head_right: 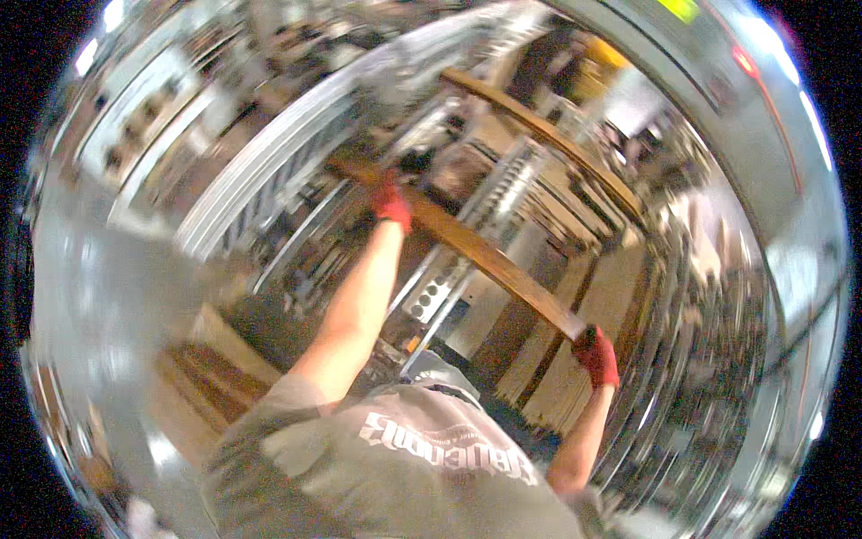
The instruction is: The person picks up wooden planks one at a time from a stack and feeds them into the intake of an industrial processing machine.
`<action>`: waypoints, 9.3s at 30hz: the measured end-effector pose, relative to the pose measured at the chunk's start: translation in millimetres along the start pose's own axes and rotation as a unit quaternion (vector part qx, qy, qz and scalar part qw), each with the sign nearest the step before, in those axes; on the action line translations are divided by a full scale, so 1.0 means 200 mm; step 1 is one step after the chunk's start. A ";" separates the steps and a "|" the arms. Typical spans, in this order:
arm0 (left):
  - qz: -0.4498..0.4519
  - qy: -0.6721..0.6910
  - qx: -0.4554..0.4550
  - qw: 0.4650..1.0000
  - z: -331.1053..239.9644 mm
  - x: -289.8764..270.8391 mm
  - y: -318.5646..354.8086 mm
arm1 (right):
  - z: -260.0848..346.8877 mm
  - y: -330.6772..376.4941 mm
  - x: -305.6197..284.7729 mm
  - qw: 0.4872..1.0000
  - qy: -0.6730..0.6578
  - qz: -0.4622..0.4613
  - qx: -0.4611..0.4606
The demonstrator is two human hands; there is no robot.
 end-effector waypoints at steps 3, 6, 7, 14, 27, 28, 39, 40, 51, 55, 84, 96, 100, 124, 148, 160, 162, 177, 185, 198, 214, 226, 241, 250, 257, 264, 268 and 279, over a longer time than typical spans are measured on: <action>0.076 -0.082 0.059 0.992 -0.15 -0.02 0.03 | 0.03 0.03 -0.07 0.995 0.046 -0.046 -0.072; 0.099 -0.034 0.008 0.994 -0.08 -0.04 -0.04 | 0.07 0.01 -0.09 0.984 0.110 -0.072 -0.122; 0.096 0.015 -0.032 0.995 -0.02 -0.03 -0.06 | 0.05 0.00 -0.10 0.986 0.092 -0.075 -0.121; 0.080 0.139 -0.130 0.978 0.13 0.05 -0.08 | 0.08 0.01 -0.03 0.927 0.348 -0.052 -0.134; 0.081 0.178 -0.130 0.972 0.13 0.01 -0.13 | 0.20 0.06 0.04 0.909 0.401 -0.076 -0.084; 0.085 0.181 -0.129 0.971 0.12 0.03 -0.13 | 0.23 0.06 0.04 0.911 0.399 -0.082 -0.057; 0.141 0.241 -0.106 0.954 0.09 0.06 -0.15 | 0.43 0.07 0.19 0.863 0.413 -0.136 -0.258; 0.138 0.223 -0.142 0.954 0.13 0.04 -0.14 | 0.45 0.07 0.21 0.862 0.404 -0.141 -0.273; -0.103 0.137 -0.187 0.967 0.26 0.06 -0.04 | 0.36 0.10 0.24 0.926 0.364 -0.094 -0.033; -0.204 -0.103 0.030 0.973 0.21 0.04 -0.11 | 0.36 -0.01 0.26 0.858 0.433 -0.091 -0.261; -0.202 0.063 -0.133 0.968 0.11 -0.18 0.05 | 0.43 0.02 0.32 0.808 0.551 -0.086 -0.192; -0.158 0.207 -0.172 0.950 0.03 -0.18 0.12 | 0.33 0.00 0.28 0.806 0.557 -0.088 -0.181; -0.133 0.181 -0.160 0.961 -0.06 -0.20 0.17 | 0.44 0.28 0.34 0.566 0.553 -0.269 -0.549; -0.104 0.060 -0.073 0.990 0.07 0.04 0.02 | 0.36 0.14 0.21 0.877 0.400 -0.156 -0.216; -0.054 0.281 -0.147 0.947 -0.10 -0.07 0.16 | 0.28 0.06 0.15 0.887 0.403 -0.147 -0.169; 0.075 0.320 -0.146 0.933 0.13 0.04 -0.05 | 0.35 0.06 0.20 0.920 0.260 -0.053 -0.290; 0.152 0.342 -0.156 0.914 0.04 0.07 0.05 | 0.43 0.10 0.20 0.923 0.246 -0.020 -0.295; 0.203 -0.343 0.337 0.853 -0.27 -0.11 0.28 | 0.12 0.11 -0.05 0.961 0.131 -0.095 -0.224; 0.123 -0.441 0.373 0.807 -0.50 -0.03 0.39 | -0.23 0.18 -0.11 0.946 -0.235 -0.092 -0.203; 0.353 0.523 -0.172 0.757 -0.54 0.01 0.95 | -0.64 0.66 -0.34 0.777 -0.581 -0.157 -0.182; 0.301 0.564 -0.046 0.768 -0.79 -0.39 1.27 | -0.32 0.93 -1.08 0.759 -0.523 -0.240 -0.306; 0.282 0.258 0.085 0.920 -0.72 -0.32 1.53 | 0.06 1.18 -1.27 0.710 -0.523 -0.235 -0.408; 0.577 0.257 0.160 0.759 -1.13 -0.03 2.18 | 0.76 0.94 -0.73 0.635 -0.554 -0.102 -0.530; 0.534 0.038 0.391 0.749 -1.15 0.13 2.54 | 1.05 0.79 -0.31 0.732 -0.493 -0.056 -0.468; 0.458 -0.050 0.430 0.776 -1.23 0.20 2.48 | 0.89 0.51 -0.24 0.792 -0.498 -0.013 -0.353; 0.332 0.111 0.331 0.876 -1.41 0.19 1.94 | 0.40 0.47 -0.09 0.881 -0.407 0.034 -0.239; 0.238 0.023 0.279 0.930 -1.28 0.17 1.30 | -0.38 0.56 -0.22 0.917 -0.366 -0.083 -0.133; 0.369 0.116 0.035 0.922 -0.84 0.35 1.10 | -0.36 1.13 -0.27 0.866 0.301 -0.373 -0.146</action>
Point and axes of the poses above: each hand's wrist, its own y-axis away from the middle knuckle, its own x-axis out of the palm, z = x × y, the point moved 10 cm from there along -y, towards the middle knuckle, and after that the axes turned 12 degrees about -y, right-handed, at the moved point
